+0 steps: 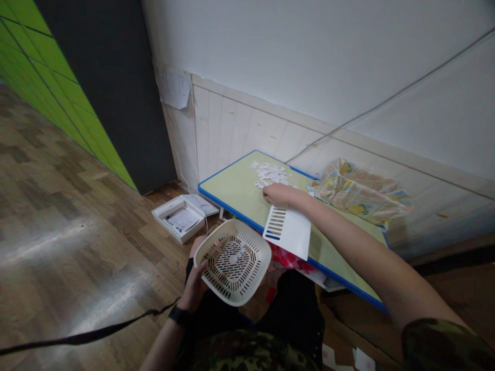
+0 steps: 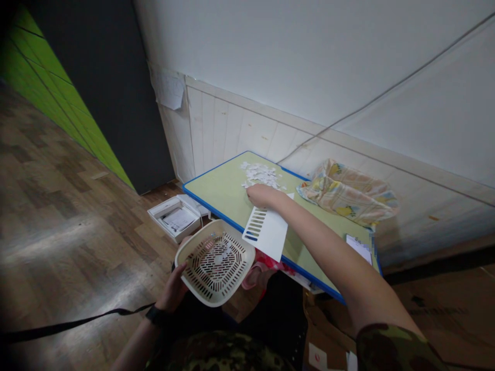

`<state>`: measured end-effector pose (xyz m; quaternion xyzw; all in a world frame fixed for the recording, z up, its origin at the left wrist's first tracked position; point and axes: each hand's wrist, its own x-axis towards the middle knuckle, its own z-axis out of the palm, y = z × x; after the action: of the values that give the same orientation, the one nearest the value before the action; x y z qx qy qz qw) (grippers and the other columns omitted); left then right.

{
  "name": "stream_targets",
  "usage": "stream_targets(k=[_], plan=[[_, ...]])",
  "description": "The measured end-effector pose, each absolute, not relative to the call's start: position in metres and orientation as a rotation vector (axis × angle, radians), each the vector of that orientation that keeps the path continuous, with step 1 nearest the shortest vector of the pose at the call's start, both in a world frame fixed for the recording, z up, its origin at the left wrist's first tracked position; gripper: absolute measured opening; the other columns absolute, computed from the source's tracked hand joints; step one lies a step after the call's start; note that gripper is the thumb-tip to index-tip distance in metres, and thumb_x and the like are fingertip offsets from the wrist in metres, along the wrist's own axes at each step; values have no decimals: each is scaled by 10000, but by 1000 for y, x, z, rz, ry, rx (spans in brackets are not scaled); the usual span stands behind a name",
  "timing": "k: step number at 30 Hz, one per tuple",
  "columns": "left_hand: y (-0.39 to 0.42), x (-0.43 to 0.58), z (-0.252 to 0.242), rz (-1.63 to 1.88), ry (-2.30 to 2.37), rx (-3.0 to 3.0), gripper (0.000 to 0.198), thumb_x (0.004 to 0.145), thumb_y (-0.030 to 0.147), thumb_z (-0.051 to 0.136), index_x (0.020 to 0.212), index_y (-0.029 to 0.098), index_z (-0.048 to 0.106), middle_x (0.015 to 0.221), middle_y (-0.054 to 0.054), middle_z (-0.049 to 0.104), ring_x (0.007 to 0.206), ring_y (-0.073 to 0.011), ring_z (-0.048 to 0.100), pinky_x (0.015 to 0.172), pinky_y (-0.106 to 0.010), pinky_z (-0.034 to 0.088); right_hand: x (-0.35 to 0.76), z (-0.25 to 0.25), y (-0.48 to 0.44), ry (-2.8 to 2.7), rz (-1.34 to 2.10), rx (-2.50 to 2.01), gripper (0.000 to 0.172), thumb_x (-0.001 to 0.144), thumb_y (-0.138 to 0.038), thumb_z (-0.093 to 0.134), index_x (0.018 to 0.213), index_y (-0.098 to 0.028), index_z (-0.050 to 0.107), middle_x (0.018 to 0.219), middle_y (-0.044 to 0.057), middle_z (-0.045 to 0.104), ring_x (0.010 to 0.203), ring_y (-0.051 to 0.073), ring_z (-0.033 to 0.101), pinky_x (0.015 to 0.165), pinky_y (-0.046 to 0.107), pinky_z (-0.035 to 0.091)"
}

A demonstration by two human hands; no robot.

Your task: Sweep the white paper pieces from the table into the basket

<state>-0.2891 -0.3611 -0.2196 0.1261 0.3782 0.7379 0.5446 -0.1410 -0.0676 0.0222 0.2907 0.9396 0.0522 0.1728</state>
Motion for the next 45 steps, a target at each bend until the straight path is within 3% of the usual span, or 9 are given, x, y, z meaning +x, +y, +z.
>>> stream_targets(k=[7, 11, 17, 24, 28, 36, 41, 45], plan=[[-361, -288, -212, 1742, 907, 228, 776, 808, 420, 818, 1512, 212, 566, 1458, -131, 678, 1437, -436, 502, 1153, -569, 465, -134, 22, -50, 2697, 55, 887, 416, 850, -133, 538, 1198, -145, 767, 1131, 159, 784, 1031, 273, 713, 867, 357, 492], [-361, -288, -217, 1732, 889, 228, 720, 834, 427, 795, 1480, 182, 590, 1459, -150, 673, 1445, -439, 492, 1165, -579, 450, -133, 21, -46, 2736, 34, 894, 433, 808, -125, 560, 1173, -173, 786, 1104, 136, 792, 1039, 265, 710, 887, 357, 492], [-360, -290, -221, 1759, 876, 289, 706, 899, 397, 738, 1547, 223, 517, 1499, -111, 649, 1459, -398, 489, 1202, -560, 411, -130, 22, -43, 2807, 51, 945, 311, 869, -224, 600, 1109, -179, 794, 1094, 131, 793, 1005, 270, 715, 850, 343, 489], [-361, -288, -212, 1763, 899, 264, 772, 817, 403, 807, 1523, 230, 548, 1455, -120, 680, 1438, -423, 507, 1173, -571, 444, -124, 31, -30, 2750, 125, 1169, 268, 926, -312, 628, 1052, -170, 818, 1086, 172, 796, 1010, 292, 727, 836, 335, 480], [-360, -289, -212, 1775, 884, 270, 831, 819, 395, 804, 1573, 271, 479, 1478, -112, 662, 1426, -423, 522, 1148, -583, 464, -117, 29, -22, 2731, 180, 1238, 313, 924, -378, 652, 1055, -139, 806, 1068, 196, 790, 994, 295, 727, 816, 326, 481], [-360, -290, -217, 1769, 887, 287, 771, 854, 381, 767, 1559, 242, 487, 1500, -121, 637, 1440, -420, 502, 1136, -584, 470, -104, 26, -8, 2673, 241, 1322, 440, 889, -551, 707, 1034, -148, 807, 1064, 175, 794, 963, 267, 728, 769, 293, 474], [-361, -290, -218, 1769, 860, 301, 766, 878, 368, 754, 1581, 283, 461, 1483, -101, 655, 1417, -409, 528, 1108, -586, 501, -100, 29, -5, 2636, 96, 1343, 629, 986, -673, 479, 925, -158, 835, 877, 164, 796, 811, 251, 729, 723, 306, 474], [-360, -289, -220, 1792, 856, 300, 728, 875, 386, 761, 1549, 264, 517, 1446, -100, 686, 1439, -406, 507, 1151, -573, 466, -90, 34, 0, 2682, -21, 1359, 366, 949, -489, 636, 994, -191, 844, 819, 90, 801, 741, 212, 723, 725, 278, 485]])
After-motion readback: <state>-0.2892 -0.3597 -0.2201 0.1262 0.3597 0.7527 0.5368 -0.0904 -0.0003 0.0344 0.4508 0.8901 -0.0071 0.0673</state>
